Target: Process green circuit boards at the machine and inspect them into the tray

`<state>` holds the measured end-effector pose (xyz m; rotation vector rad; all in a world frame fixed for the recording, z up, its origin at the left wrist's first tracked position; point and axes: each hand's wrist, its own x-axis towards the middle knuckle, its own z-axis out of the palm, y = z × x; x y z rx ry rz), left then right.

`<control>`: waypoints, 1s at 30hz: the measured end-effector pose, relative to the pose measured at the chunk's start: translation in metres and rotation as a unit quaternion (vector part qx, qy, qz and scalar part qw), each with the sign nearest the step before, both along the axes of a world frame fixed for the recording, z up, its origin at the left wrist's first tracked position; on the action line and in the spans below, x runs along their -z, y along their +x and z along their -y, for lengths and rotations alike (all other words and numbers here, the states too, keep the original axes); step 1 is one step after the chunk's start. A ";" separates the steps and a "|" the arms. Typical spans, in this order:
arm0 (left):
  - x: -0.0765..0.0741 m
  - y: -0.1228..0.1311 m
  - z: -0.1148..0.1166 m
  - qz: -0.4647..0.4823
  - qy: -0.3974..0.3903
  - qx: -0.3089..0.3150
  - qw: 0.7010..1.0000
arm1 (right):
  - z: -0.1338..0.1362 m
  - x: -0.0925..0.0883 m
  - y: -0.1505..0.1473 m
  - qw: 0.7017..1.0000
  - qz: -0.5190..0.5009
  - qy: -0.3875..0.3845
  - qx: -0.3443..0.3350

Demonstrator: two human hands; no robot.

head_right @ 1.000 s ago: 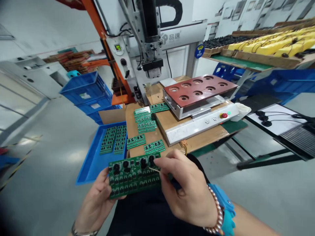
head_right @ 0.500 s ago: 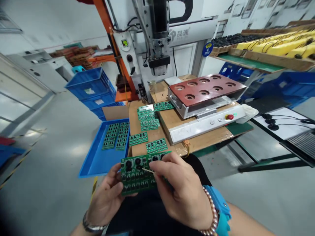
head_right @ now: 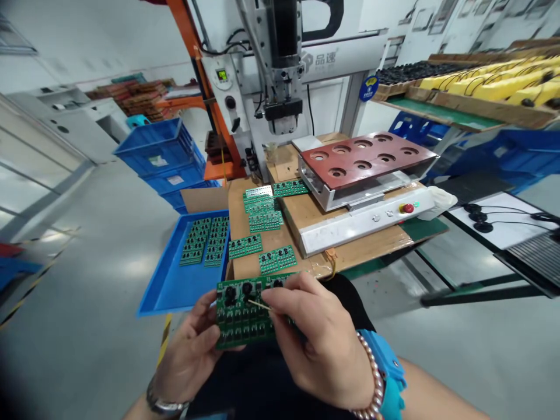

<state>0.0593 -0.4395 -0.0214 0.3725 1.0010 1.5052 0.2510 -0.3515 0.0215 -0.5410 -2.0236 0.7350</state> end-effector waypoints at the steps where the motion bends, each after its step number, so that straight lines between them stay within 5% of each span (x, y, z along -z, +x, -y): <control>1: -0.001 0.000 -0.001 0.000 -0.002 0.001 1.000 | 0.000 0.000 0.000 1.000 0.000 0.001 -0.001; 30: 0.000 0.000 0.000 0.004 0.006 0.018 1.000 | -0.001 -0.005 0.002 1.000 0.015 -0.002 -0.001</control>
